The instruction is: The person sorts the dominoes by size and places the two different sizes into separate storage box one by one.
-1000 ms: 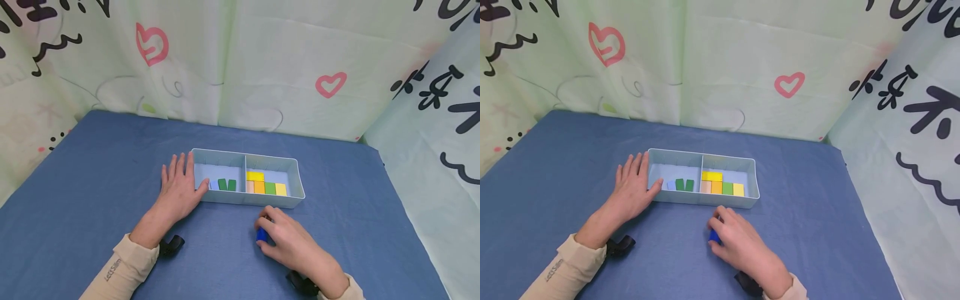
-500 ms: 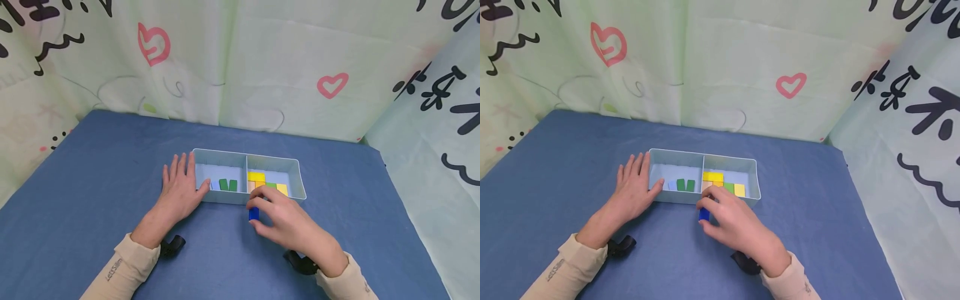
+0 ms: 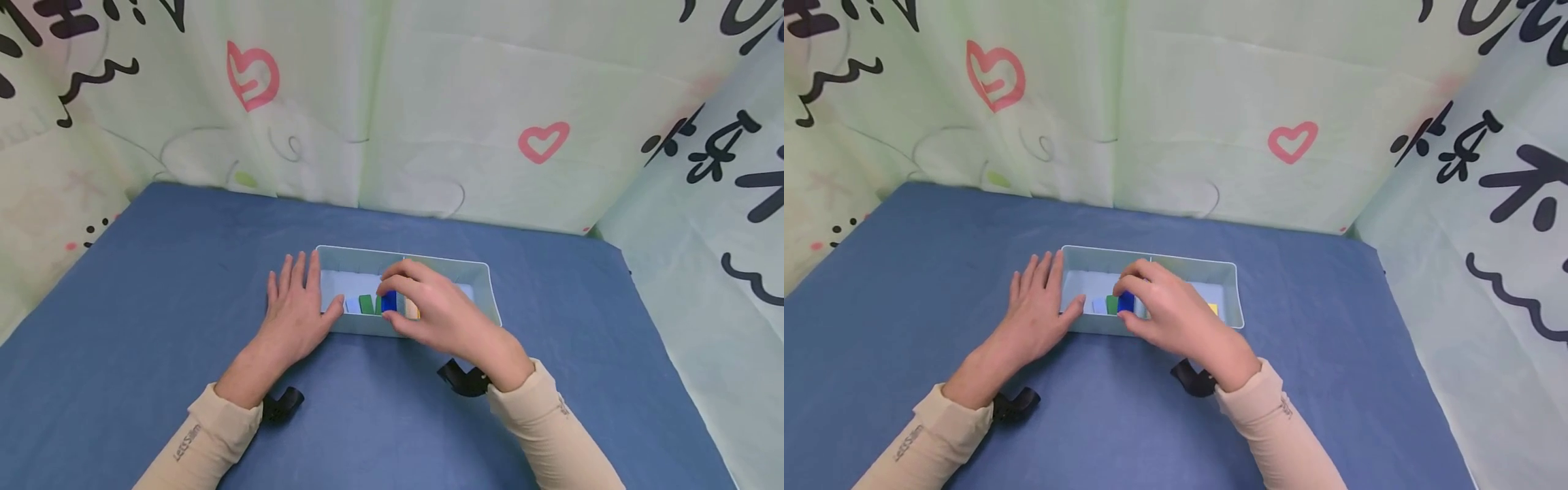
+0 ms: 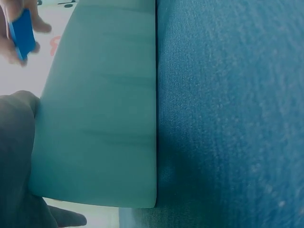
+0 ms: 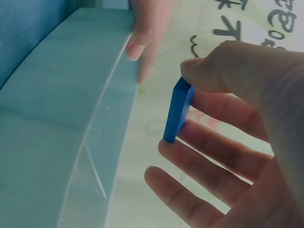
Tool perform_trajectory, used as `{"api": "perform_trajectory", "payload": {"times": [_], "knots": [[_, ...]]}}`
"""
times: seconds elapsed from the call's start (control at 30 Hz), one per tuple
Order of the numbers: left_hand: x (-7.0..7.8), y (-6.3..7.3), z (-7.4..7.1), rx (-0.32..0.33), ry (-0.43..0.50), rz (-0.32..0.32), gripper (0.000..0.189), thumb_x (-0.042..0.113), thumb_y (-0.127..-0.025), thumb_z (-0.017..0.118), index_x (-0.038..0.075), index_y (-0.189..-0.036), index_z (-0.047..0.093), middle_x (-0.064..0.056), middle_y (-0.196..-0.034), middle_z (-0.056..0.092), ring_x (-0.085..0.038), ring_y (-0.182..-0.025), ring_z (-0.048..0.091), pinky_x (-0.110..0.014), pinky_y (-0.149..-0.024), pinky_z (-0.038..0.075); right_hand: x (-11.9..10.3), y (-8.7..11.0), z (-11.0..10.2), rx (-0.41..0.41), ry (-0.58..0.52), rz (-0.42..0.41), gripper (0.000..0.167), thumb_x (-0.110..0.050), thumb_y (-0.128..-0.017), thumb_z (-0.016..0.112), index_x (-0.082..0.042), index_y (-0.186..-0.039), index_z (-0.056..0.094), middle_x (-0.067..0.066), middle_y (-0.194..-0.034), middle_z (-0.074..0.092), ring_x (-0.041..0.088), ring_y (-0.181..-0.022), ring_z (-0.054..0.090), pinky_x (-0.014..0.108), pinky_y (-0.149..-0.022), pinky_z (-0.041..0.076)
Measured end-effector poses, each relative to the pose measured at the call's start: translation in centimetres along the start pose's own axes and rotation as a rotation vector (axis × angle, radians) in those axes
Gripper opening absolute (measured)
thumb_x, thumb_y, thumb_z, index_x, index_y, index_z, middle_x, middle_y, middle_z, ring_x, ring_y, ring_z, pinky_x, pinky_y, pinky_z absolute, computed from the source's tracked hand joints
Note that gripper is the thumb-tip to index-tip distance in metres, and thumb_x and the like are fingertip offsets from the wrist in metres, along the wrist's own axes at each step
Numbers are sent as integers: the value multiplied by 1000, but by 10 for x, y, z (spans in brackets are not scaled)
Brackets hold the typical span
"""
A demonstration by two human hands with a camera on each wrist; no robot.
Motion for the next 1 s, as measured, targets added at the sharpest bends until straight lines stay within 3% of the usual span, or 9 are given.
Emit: {"api": "perform_trajectory", "payload": {"times": [0.53,1.0], "knots": [[-1,0,-1,-3,-18,8,85,48,-99,47,4,-160,7,-25,-164,11,-45,-153,2,-67,-119,4,23,-47,38,-231,-71,125,17,-10,-90,69,-8,-107,69,1,-109,62,21,-97,64,31,-84,53],[-1,-2,-1,-13,-33,10,86,50,-99,47,4,-160,6,-24,-165,9,-43,-153,1,-67,-119,4,30,-76,66,-389,-162,127,19,-10,-94,65,-8,-112,69,5,-112,64,19,-101,61,31,-88,51]]}}
Point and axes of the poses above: each hand's wrist, its own y-axis away from the middle knuckle, its own z-axis out of the palm, x = y × z, the point moved 1 cm from there along -y, towards the middle knuckle
